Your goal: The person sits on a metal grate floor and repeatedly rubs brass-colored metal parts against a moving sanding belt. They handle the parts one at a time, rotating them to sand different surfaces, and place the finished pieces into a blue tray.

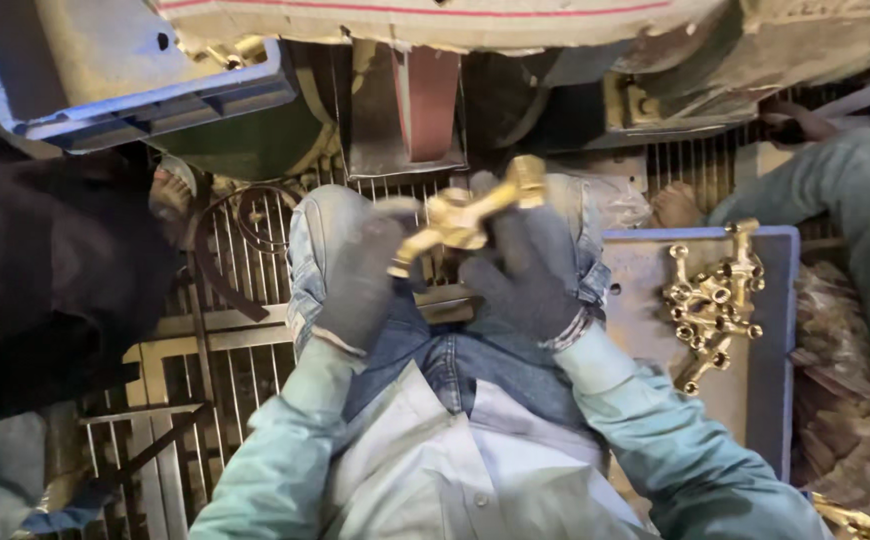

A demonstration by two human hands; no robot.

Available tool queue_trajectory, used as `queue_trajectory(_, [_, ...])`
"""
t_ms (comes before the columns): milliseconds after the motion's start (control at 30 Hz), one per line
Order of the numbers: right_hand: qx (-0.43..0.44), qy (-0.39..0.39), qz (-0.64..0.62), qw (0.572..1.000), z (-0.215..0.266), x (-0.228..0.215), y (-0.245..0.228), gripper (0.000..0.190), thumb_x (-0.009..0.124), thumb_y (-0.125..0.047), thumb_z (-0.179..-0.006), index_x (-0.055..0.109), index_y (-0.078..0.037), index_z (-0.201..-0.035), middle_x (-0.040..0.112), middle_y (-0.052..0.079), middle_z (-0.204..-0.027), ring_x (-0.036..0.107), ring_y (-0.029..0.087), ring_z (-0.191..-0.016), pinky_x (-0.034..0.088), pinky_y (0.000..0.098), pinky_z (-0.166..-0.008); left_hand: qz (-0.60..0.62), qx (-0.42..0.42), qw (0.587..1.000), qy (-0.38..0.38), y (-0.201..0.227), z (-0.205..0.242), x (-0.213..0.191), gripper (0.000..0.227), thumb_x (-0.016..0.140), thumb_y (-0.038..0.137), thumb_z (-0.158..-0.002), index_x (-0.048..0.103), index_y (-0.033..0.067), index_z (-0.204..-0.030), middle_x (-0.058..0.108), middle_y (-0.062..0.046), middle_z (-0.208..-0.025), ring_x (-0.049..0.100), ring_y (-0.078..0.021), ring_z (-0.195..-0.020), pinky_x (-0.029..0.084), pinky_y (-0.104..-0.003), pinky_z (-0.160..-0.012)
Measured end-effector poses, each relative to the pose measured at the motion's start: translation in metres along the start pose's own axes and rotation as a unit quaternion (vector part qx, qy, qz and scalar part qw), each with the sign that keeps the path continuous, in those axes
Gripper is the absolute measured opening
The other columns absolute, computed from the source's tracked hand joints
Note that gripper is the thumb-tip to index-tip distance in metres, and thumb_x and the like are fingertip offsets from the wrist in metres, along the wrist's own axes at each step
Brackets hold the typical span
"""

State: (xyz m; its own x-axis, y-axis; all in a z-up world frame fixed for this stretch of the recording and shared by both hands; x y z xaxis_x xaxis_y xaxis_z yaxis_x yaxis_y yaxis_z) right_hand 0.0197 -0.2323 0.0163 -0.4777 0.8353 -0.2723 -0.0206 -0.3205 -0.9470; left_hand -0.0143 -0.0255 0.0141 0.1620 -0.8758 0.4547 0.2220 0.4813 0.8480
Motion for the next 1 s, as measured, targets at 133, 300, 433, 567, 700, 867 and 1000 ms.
queue_trajectory(133, [-0.082, 0.021, -0.045, 0.995, 0.011, -0.007, 0.022, 0.069, 0.063, -0.008, -0.100, 0.031, 0.000, -0.160, 0.047, 0.012, -0.154, 0.048, 0.021, -0.140, 0.040, 0.0373, -0.119, -0.191, -0.075, 0.976, 0.070, 0.003, 0.010, -0.001, 0.038, 0.054, 0.022, -0.101, 0.059, 0.0122, -0.137, 0.069, 0.007, -0.095, 0.059, -0.0049, -0.083, 0.050, -0.018, -0.074])
queue_trajectory(300, [-0.103, -0.020, 0.115, 0.988, -0.014, -0.018, 0.027, 0.061, 0.071, -0.014, -0.097, 0.041, -0.003, -0.149, 0.057, 0.014, -0.139, 0.057, 0.022, -0.133, 0.045, 0.0342, -0.114, -0.198, -0.022, 0.976, -0.088, -0.021, -0.017, 0.012, 0.036, 0.066, 0.012, -0.094, 0.053, 0.0046, -0.127, 0.059, 0.001, -0.091, 0.057, -0.0091, -0.078, 0.050, -0.025, -0.066])
queue_trajectory(433, [-0.088, -0.046, 0.115, 0.988, -0.042, -0.020, 0.031, 0.056, 0.068, -0.015, -0.098, 0.044, -0.003, -0.147, 0.061, 0.017, -0.138, 0.059, 0.026, -0.130, 0.047, 0.0366, -0.109, -0.170, -0.043, 0.982, -0.062, -0.046, -0.044, 0.006, 0.024, 0.065, 0.015, -0.096, 0.062, 0.0056, -0.118, 0.069, 0.000, -0.094, 0.063, -0.0062, -0.078, 0.054, -0.024, -0.067])
queue_trajectory(567, [-0.067, -0.060, 0.101, 0.991, -0.070, -0.026, 0.046, 0.054, 0.066, -0.018, -0.096, 0.047, -0.003, -0.144, 0.065, 0.016, -0.131, 0.064, 0.026, -0.122, 0.051, 0.0384, -0.101, -0.097, -0.115, 0.988, -0.023, -0.071, -0.070, -0.008, 0.016, 0.066, 0.015, -0.096, 0.062, 0.0042, -0.108, 0.065, -0.002, -0.083, 0.062, -0.0104, -0.066, 0.054, -0.026, -0.060])
queue_trajectory(700, [0.021, -0.041, 0.159, 0.986, -0.103, -0.026, 0.057, 0.043, 0.071, -0.024, -0.094, 0.058, -0.001, -0.128, 0.071, 0.014, -0.112, 0.070, 0.021, -0.102, 0.056, 0.0369, -0.087, -0.043, -0.080, 0.996, 0.016, -0.088, -0.097, -0.013, 0.015, 0.067, 0.012, -0.098, 0.062, 0.0000, -0.105, 0.063, -0.003, -0.078, 0.061, -0.0126, -0.065, 0.051, -0.027, -0.059])
queue_trajectory(867, [0.134, -0.075, 0.029, 0.988, -0.123, -0.024, 0.070, 0.031, 0.065, -0.028, -0.098, 0.071, 0.001, -0.107, 0.072, 0.011, -0.089, 0.064, 0.018, -0.077, 0.054, 0.0356, -0.071, -0.054, -0.040, 0.997, 0.034, -0.097, -0.107, -0.013, 0.018, 0.064, 0.013, -0.098, 0.064, 0.0026, -0.112, 0.064, 0.000, -0.082, 0.059, -0.0079, -0.070, 0.049, -0.025, -0.061])
queue_trajectory(1000, [0.210, -0.064, 0.049, 0.974, -0.127, -0.027, 0.086, 0.041, 0.062, -0.034, -0.103, 0.071, 0.004, -0.092, 0.066, 0.014, -0.078, 0.059, 0.017, -0.067, 0.050, 0.0365, -0.060, -0.074, -0.081, 0.992, 0.057, -0.095, -0.108, -0.011, 0.019, 0.065, 0.014, -0.096, 0.063, 0.0031, -0.112, 0.063, 0.001, -0.079, 0.058, -0.0081, -0.066, 0.048, -0.024, -0.058])
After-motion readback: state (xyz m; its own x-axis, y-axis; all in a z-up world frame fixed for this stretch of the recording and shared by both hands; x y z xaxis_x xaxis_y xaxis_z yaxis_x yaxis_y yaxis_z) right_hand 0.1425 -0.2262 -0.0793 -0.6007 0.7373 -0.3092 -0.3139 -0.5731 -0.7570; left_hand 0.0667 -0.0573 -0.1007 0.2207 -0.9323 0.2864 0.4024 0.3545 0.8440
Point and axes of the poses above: each hand's wrist, its own z-axis away from the middle knuckle, its own x-axis out of the palm, y = z × x, the point moved 1 cm from there along -z, towards the middle knuckle
